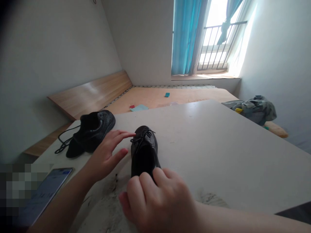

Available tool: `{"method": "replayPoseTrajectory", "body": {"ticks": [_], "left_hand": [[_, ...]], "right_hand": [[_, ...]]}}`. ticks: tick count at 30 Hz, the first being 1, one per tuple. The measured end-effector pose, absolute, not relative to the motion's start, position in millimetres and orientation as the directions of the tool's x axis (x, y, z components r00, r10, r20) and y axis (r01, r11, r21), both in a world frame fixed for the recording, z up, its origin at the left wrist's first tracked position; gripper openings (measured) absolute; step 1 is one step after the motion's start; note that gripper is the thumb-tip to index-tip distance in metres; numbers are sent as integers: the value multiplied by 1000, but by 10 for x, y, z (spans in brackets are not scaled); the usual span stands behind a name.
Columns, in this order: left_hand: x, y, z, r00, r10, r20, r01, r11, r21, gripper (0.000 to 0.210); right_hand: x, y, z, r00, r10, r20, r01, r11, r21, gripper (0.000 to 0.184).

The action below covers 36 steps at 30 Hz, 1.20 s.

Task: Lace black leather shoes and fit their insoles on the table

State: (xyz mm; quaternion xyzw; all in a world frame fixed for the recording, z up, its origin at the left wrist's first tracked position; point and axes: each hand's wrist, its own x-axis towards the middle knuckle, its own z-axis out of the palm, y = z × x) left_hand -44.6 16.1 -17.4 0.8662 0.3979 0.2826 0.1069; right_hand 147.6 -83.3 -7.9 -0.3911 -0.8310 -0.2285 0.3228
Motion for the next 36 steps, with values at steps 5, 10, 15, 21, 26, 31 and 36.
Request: {"method": "replayPoseTrajectory", "body": {"ticks": [5,10,15,21,26,31,36], "left_hand": [[-346,68,-199,570,718,400,579,-696,424,50],[-303,39,-215,565,728,389,563,-684,463,44],[-270,39,-196,549,751,367,573,-658,489,37],[-255,19,-190,521,766,377,600,-642,477,31],[-244,-1,-173,508,772,382,616,-636,465,33],[-246,-1,-187,506,783,362,598,-621,507,36],[-253,0,-193,509,784,356,575,-617,537,35]], "right_hand": [[1524,-843,-286,-542,500,675,671,742,-12,32],[1751,-605,-46,-504,659,558,472,752,-461,29],[1890,105,79,-99,930,354,457,359,-814,26],[1892,410,-341,-329,933,149,402,281,-872,46],[1943,273,-333,-434,891,138,281,279,-918,43],[1997,238,-173,-404,905,132,46,164,-985,36],[2094,278,-26,-330,943,-45,-471,-206,-858,35]]}}
